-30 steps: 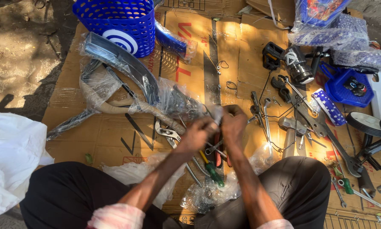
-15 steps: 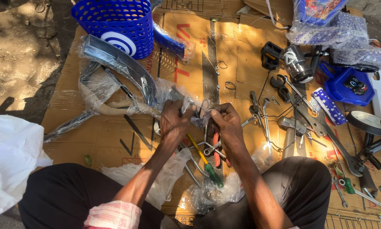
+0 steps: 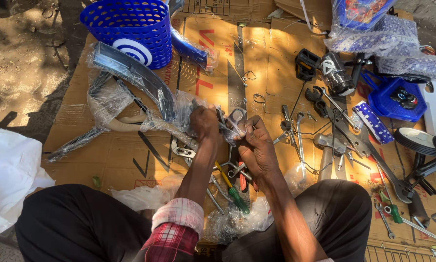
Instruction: The person sits on the ground and unwraps plastic and bubble-wrap packaging from new bicycle parts, including a blue basket, a bell, a headlight and a mudguard. They then fit a mounting bracket and hardware to the basket and unwrap a blue plastic-wrapped component.
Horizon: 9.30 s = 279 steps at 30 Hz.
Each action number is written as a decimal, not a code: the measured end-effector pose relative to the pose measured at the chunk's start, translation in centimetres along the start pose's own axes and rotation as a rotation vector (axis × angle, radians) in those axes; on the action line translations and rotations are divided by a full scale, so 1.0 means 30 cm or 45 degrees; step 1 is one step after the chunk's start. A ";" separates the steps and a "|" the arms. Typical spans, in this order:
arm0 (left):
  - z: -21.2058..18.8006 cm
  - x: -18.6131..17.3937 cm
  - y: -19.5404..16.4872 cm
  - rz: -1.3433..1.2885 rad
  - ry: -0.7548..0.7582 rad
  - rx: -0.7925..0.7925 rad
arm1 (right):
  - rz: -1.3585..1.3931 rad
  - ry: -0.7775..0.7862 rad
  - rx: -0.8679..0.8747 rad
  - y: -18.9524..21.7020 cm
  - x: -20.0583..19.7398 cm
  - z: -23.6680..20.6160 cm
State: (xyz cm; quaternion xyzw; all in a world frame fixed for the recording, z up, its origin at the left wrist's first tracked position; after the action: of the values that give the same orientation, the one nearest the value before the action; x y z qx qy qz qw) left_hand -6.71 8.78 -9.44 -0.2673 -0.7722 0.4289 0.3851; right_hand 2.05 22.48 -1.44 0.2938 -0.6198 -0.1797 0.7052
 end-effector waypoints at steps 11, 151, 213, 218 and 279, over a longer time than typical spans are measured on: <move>-0.036 0.024 -0.037 0.403 0.440 0.091 | -1.462 -0.354 -0.081 0.043 -0.010 0.056; 0.558 0.091 -0.730 1.762 0.090 1.615 | -1.182 0.743 0.677 -0.390 0.142 0.042; -0.139 -0.156 -0.617 1.154 0.059 1.237 | -1.912 -0.319 0.080 0.110 -0.316 0.237; -0.293 -0.124 -0.541 0.958 0.561 1.561 | -1.125 -0.495 0.196 0.134 -0.316 0.245; -0.269 -0.085 -0.551 0.683 0.625 0.956 | -0.630 -0.319 0.318 0.106 -0.012 0.031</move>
State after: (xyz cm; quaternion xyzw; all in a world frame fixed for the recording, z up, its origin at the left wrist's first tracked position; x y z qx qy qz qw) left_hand -0.01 2.49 6.69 -0.3919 -0.3567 0.6845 0.5007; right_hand 0.73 24.96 0.36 0.4957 -0.6289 -0.3033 0.5165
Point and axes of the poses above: each hand's wrist, its own z-axis towards the middle knuckle, its own x-axis out of the palm, y = z × x, the point moved 2 cm from there along z, towards the middle knuckle, and after that the axes turned 1 degree about x, right-handed, at the moved point
